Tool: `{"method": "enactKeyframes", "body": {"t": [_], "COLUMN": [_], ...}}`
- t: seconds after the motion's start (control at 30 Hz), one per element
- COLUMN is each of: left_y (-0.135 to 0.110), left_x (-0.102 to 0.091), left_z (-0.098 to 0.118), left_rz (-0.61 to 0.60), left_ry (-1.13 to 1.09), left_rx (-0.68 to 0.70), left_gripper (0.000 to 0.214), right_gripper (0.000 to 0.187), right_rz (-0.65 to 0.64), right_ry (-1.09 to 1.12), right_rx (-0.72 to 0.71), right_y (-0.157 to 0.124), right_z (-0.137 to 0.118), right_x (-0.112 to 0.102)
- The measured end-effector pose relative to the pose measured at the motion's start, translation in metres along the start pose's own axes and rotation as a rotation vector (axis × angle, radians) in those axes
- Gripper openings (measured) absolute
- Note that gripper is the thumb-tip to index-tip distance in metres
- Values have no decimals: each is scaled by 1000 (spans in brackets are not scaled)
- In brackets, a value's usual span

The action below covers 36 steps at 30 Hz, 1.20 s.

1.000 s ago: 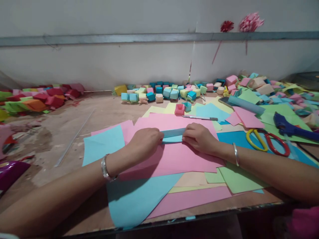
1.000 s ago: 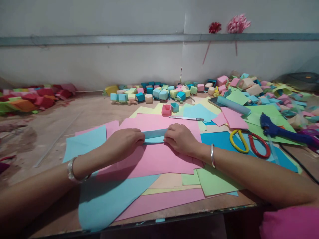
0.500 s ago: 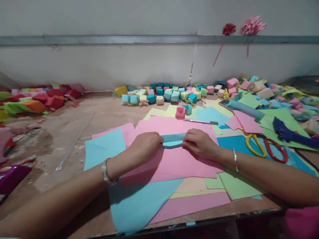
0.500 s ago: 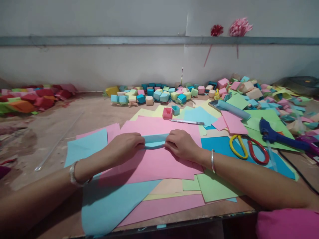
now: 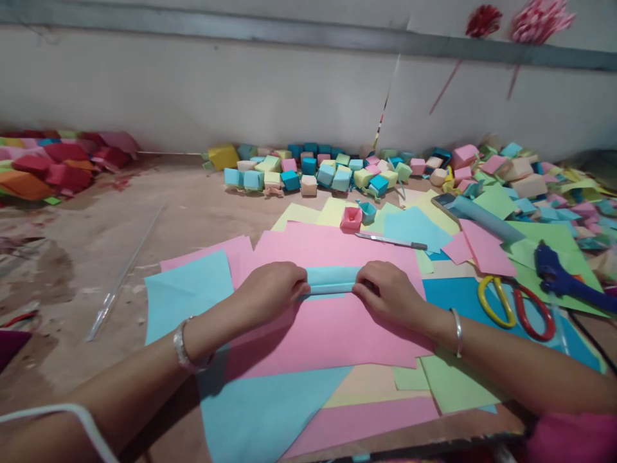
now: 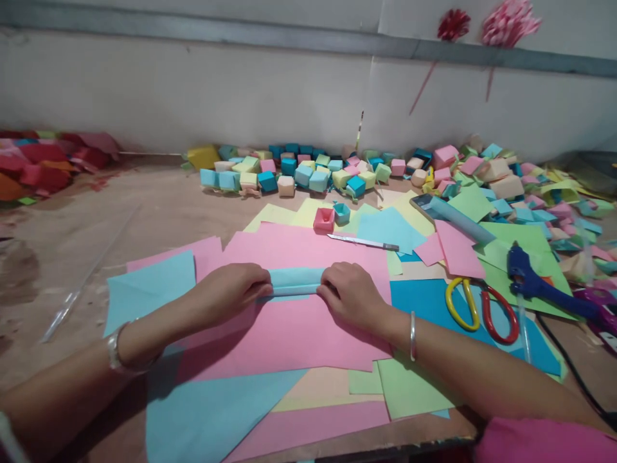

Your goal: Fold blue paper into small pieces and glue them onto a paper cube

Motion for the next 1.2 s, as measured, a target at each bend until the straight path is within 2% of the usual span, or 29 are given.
{"method": "enactKeyframes", "body": {"t": [0.17, 0.3, 0.53, 0.9, 1.2], "left_y": [-2, -9, -19, -17, -19], "left_x": [4, 6, 8, 16, 14], "left_z": [-2, -3, 0, -4, -3], "left_rz": [-6, 45, 187, 166, 196], "left_ry": [-28, 4, 129, 119, 139], "left_rx": [-71, -97, -21, -5, 14], "left_gripper": [26, 24, 24, 23, 22], "right_gripper": [14, 15, 14, 16, 16], "right_rz": [-31, -37, -38, -48, -58], "right_ry": [-58, -59, -38, -28, -15], "right_rx": [5, 4, -10, -8, 8], "right_y": [0, 0, 0, 0, 3], "right_z": [0, -1, 0, -1, 0], "right_x": [3, 4, 6, 6, 6]}}
Point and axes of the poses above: each hand's wrist, its own y-axis towards the middle knuckle, its own x-axis out of the palm, z = x × y, the point moved 9 cm from there along y, towards the middle knuckle, and after that the axes turned 11 degrees about z, right-handed, at the moved point
